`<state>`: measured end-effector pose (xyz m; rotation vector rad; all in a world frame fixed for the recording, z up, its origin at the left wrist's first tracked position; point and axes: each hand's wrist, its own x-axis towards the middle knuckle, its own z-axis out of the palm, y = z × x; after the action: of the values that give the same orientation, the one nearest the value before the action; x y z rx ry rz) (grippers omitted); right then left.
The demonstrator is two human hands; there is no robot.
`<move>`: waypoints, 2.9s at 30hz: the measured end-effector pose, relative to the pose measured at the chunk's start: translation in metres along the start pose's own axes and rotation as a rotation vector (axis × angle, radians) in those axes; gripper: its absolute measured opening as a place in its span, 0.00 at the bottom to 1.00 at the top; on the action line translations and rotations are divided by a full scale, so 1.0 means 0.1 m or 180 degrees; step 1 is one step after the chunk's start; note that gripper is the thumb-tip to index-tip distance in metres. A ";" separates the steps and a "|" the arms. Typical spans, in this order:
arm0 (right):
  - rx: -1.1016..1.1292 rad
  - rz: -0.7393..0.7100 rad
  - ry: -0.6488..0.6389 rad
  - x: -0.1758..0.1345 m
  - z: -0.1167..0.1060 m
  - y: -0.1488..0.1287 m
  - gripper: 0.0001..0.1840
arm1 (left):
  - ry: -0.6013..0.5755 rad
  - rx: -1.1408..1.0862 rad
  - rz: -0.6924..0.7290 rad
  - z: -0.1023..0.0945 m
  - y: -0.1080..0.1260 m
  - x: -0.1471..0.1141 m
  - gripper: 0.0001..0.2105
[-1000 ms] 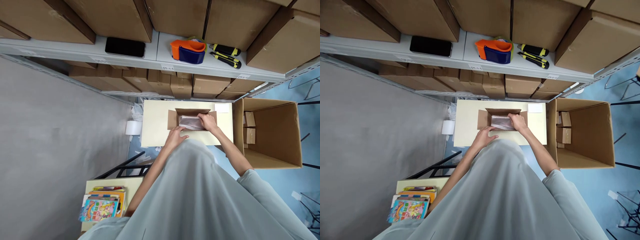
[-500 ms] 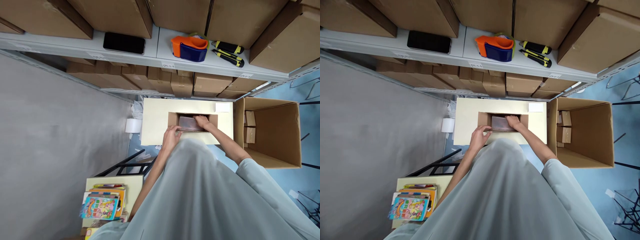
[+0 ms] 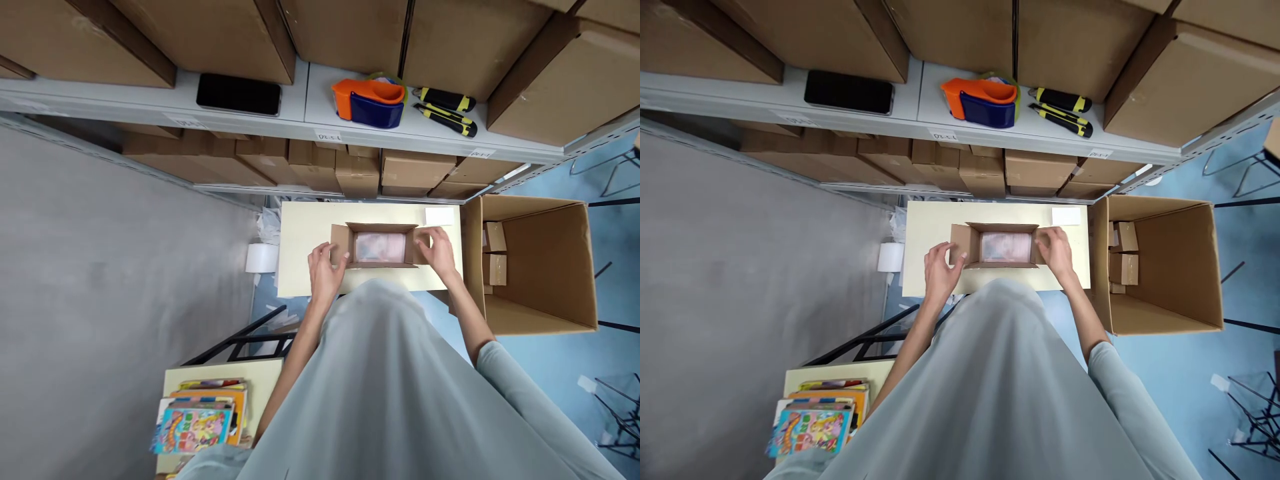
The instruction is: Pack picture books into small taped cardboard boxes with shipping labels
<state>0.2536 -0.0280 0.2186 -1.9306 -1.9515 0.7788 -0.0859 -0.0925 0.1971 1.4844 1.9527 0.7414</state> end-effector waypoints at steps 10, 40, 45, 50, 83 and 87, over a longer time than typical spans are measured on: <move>0.0680 0.1088 -0.0088 -0.54 0.04 -0.07 0.30 | -0.0197 0.0153 -0.0061 0.09 0.03 -0.14 0.36; -0.0292 0.0163 -0.0203 0.00 0.33 0.08 0.44 | -0.0638 0.0418 0.0608 0.25 -0.12 0.54 0.45; -0.0419 0.0032 -0.0252 -0.05 0.30 0.10 0.27 | -0.0622 0.0476 0.0795 0.17 -0.20 0.54 0.23; 0.0190 0.0034 -0.0345 -0.16 0.42 0.18 0.16 | -0.0846 0.0301 0.0645 0.24 -0.28 0.43 0.11; 0.0250 -0.0127 0.0191 0.31 0.01 -0.42 0.14 | -0.0292 -0.0329 0.0930 -0.11 0.26 0.96 0.09; 0.0125 -0.0661 0.0476 0.75 -0.38 -0.82 0.13 | -0.0057 -0.0252 0.1446 -0.40 0.79 1.35 0.08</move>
<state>0.2014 0.0563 0.2824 -1.6781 -1.9892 0.5937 -0.0935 0.0527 0.2667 1.9014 1.5637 0.9776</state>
